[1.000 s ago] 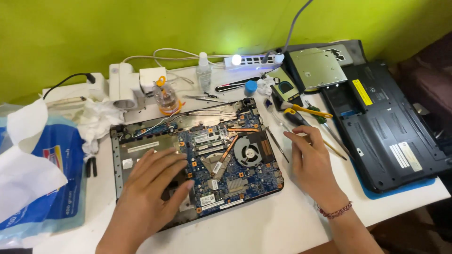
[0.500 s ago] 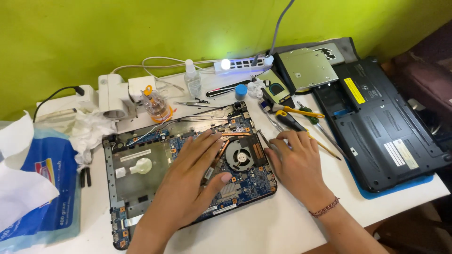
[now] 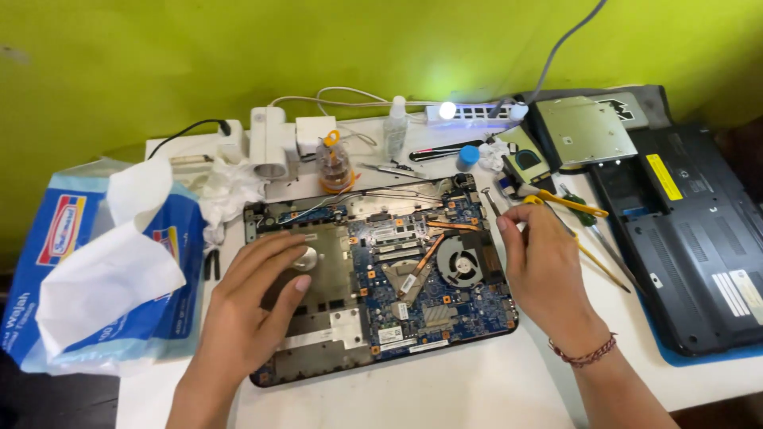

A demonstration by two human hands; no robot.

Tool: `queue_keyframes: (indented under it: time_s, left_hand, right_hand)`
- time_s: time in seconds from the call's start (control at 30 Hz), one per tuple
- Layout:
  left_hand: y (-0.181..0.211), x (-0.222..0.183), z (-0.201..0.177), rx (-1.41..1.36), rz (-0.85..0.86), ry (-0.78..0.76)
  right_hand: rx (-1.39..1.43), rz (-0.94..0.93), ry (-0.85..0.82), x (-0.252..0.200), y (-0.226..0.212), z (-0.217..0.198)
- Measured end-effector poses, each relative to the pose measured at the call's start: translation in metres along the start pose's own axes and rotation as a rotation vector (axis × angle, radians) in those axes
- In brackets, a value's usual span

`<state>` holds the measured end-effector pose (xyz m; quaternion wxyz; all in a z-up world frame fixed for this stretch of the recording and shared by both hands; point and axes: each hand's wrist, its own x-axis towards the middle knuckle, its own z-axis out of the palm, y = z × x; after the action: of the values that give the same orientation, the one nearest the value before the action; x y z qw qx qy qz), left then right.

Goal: Repairing a laptop by cleaning a component and removing a RAM module from the motherboard

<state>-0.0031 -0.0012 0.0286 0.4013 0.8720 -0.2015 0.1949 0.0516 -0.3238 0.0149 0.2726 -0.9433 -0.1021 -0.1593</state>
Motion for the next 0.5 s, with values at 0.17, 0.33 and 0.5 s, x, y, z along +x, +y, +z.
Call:
queue_keyframes:
  time_s: [0.17,0.33,0.5]
  left_hand:
    - [-0.014,-0.026,-0.015,-0.017,-0.074,0.004]
    - [-0.018,-0.051,-0.024,0.017,-0.115,-0.079]
    - [-0.009,-0.069,-0.025,0.031,-0.127,-0.182]
  right_hand:
    - [0.277,0.006,-0.118,0.011,-0.061,0.017]
    - [0.499,-0.224,-0.155,0.008,-0.118,0.052]
    - [0.774,-0.206,-0.381,-0.009,-0.156,0.078]
